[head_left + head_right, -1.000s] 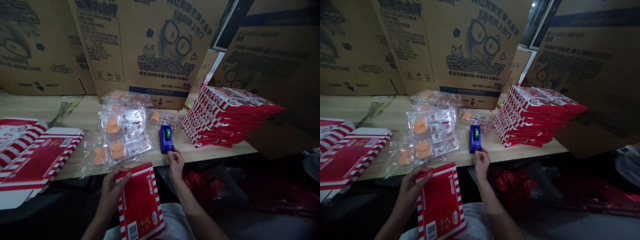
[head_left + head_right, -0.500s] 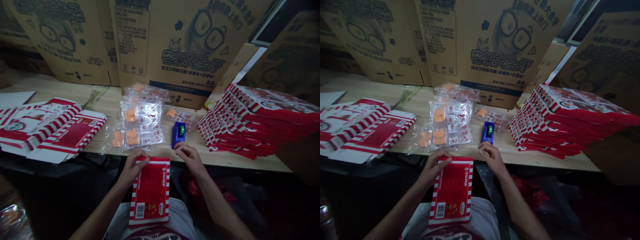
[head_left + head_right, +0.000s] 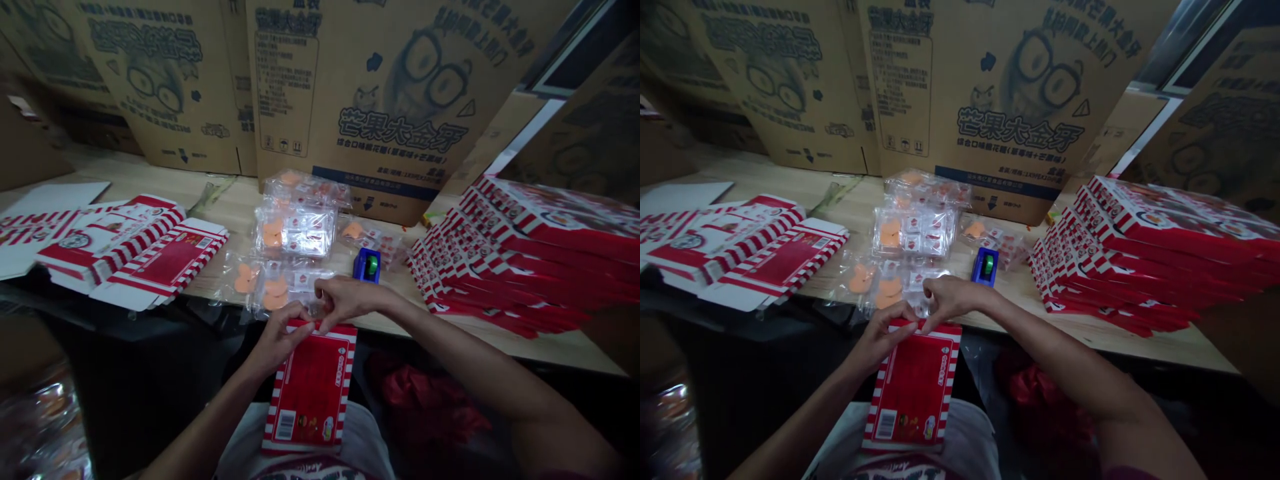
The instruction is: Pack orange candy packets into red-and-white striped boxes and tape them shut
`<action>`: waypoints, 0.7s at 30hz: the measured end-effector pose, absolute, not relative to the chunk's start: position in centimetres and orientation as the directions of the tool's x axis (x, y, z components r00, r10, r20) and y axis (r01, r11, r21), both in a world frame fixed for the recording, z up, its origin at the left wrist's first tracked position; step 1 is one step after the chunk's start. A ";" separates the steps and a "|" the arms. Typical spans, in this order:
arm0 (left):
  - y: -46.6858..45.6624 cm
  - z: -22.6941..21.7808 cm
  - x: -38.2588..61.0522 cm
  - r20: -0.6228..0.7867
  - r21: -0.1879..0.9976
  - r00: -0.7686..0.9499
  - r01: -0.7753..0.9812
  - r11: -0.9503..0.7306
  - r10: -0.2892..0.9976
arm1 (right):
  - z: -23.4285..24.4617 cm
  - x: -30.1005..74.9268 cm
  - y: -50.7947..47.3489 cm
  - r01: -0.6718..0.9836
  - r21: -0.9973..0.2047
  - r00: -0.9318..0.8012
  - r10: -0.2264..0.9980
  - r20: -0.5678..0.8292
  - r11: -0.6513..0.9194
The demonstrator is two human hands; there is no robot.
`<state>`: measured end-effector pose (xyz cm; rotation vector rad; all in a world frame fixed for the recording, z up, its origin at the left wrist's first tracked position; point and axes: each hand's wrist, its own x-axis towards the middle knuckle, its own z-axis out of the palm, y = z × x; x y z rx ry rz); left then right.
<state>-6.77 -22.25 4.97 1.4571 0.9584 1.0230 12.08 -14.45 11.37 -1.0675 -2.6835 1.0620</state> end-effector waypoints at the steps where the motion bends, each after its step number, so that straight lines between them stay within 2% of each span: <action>1: -22.4 5.3 -6.8 0.122 0.989 0.330 0.043 -0.144 0.936 | 11.0 12.3 -14.2 0.574 -0.701 -0.757 0.600 -0.258 0.423; 3: -22.8 5.9 -6.6 0.185 0.975 0.373 0.048 -0.218 0.909 | 10.0 12.5 -13.9 0.519 -0.840 -0.805 0.423 -0.416 0.161; 5: -23.2 6.5 -6.4 0.239 0.960 0.405 0.037 -0.276 0.883 | 8.7 12.6 -14.1 0.446 -0.888 -0.866 0.197 -0.460 -0.112; 6: -23.4 6.7 -6.4 0.257 0.955 0.411 0.031 -0.294 0.875 | 8.0 12.6 -14.4 0.409 -0.888 -0.887 0.138 -0.441 -0.213; 8: -24.0 7.0 -6.8 0.277 0.951 0.393 0.021 -0.309 0.877 | 6.8 12.4 -15.0 0.342 -0.890 -0.904 0.154 -0.399 -0.300; 10: -24.7 7.0 -8.0 0.288 0.951 0.303 0.020 -0.308 0.908 | 6.0 12.1 -15.4 0.294 -0.935 -0.874 0.340 -0.346 -0.197; 12: -25.5 6.6 -9.9 0.257 0.965 0.120 0.022 -0.261 0.959 | 5.3 11.8 -15.7 0.306 -0.945 -0.801 0.568 -0.191 0.113; 13: -26.0 6.2 -11.1 0.214 0.977 -0.007 0.014 -0.214 0.977 | 4.9 11.7 -15.8 0.340 -0.889 -0.778 0.623 -0.083 0.307; 15: -27.1 5.4 -13.5 0.072 0.994 -0.294 -0.052 -0.091 0.953 | 3.7 11.3 -16.2 0.406 -0.659 -0.813 0.580 0.056 0.633; 16: -27.6 5.0 -14.7 -0.023 0.993 -0.426 -0.112 -0.028 0.904 | 2.9 11.1 -16.4 0.420 -0.531 -0.851 0.523 0.052 0.736; 18: -28.6 4.2 -16.7 -0.210 0.964 -0.618 -0.260 0.055 0.758 | 1.4 10.5 -16.6 0.453 -0.338 -0.878 0.478 -0.013 0.825; 21: -29.8 2.9 -18.6 -0.399 0.896 -0.715 -0.437 0.078 0.574 | 0.2 9.7 -16.3 0.547 -0.213 -0.835 0.546 -0.073 0.809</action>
